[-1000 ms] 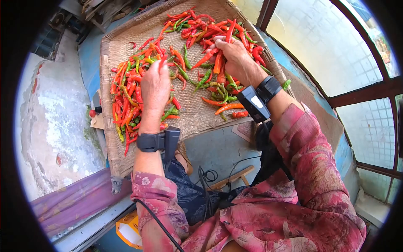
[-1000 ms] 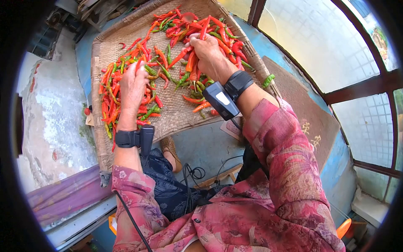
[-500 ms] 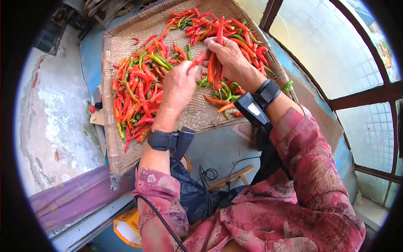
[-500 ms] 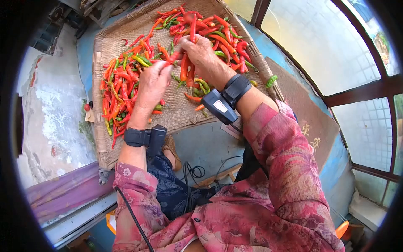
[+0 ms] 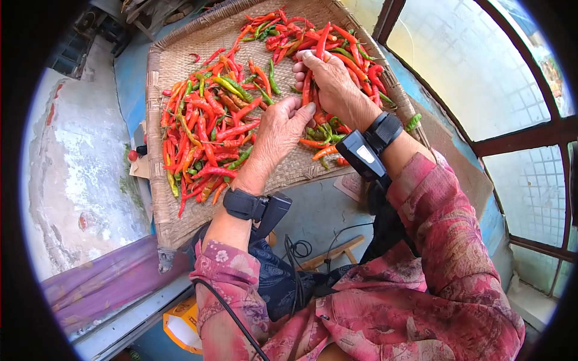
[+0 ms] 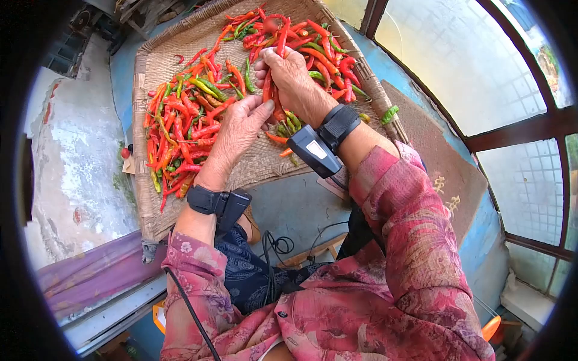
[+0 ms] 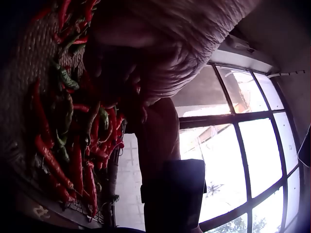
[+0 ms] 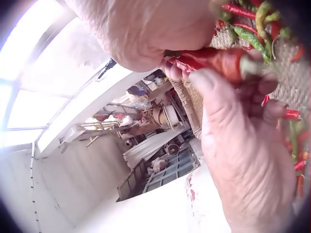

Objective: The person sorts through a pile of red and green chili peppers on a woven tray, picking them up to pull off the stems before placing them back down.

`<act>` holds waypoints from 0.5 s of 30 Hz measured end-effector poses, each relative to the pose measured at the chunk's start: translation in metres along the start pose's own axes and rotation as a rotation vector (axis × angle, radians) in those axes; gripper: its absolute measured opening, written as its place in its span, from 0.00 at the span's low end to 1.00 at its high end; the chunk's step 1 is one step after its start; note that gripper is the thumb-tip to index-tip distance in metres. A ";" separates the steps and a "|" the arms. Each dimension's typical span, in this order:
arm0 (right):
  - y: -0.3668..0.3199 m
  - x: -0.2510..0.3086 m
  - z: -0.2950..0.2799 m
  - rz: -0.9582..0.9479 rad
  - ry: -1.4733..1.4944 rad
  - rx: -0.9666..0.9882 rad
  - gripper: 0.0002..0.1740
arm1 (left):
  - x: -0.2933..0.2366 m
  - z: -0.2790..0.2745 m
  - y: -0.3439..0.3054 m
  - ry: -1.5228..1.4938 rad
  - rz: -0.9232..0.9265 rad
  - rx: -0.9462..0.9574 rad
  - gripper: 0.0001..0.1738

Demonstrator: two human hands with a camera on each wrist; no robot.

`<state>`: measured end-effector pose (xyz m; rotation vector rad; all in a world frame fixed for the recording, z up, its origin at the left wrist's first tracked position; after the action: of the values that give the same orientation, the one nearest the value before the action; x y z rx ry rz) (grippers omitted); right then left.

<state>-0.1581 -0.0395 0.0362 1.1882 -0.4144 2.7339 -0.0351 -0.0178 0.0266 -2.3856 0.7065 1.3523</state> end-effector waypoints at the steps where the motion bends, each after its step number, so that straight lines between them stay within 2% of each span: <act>1: 0.001 -0.001 -0.002 -0.002 -0.001 0.000 0.06 | 0.000 0.000 0.001 0.000 0.002 0.000 0.19; 3: 0.004 -0.002 -0.004 -0.021 -0.042 0.056 0.07 | 0.003 -0.006 0.002 0.025 -0.021 -0.056 0.18; 7: 0.008 -0.003 -0.014 0.005 -0.243 -0.068 0.09 | 0.001 -0.027 0.002 0.175 -0.032 -0.119 0.18; 9: 0.010 0.001 -0.018 0.003 -0.257 -0.076 0.10 | -0.001 -0.055 0.001 0.469 -0.072 -0.315 0.18; 11: 0.010 0.005 -0.019 0.001 -0.273 -0.080 0.10 | 0.002 -0.084 -0.003 0.620 -0.109 -0.477 0.19; 13: 0.011 0.005 -0.020 0.043 -0.160 -0.062 0.12 | 0.013 -0.109 -0.006 0.781 -0.169 -0.644 0.17; 14: 0.011 0.005 -0.020 0.042 -0.159 -0.062 0.12 | 0.013 -0.116 -0.010 0.865 0.005 -0.768 0.15; 15: 0.011 0.003 -0.019 0.062 -0.089 -0.028 0.13 | 0.010 -0.115 -0.009 0.865 0.005 -0.769 0.15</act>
<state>-0.1759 -0.0447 0.0237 1.3143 -0.5066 2.7241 0.0563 -0.0692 0.0763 -3.6369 0.3848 0.5564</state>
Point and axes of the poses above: each hand's wrist, its own y-axis towards the middle knuckle, its own z-axis out of the palm, x = y × z, the point moved 4 cm from there along y, towards the middle knuckle, and after that the axes turned 11 degrees about y, right-handed, at the moved point
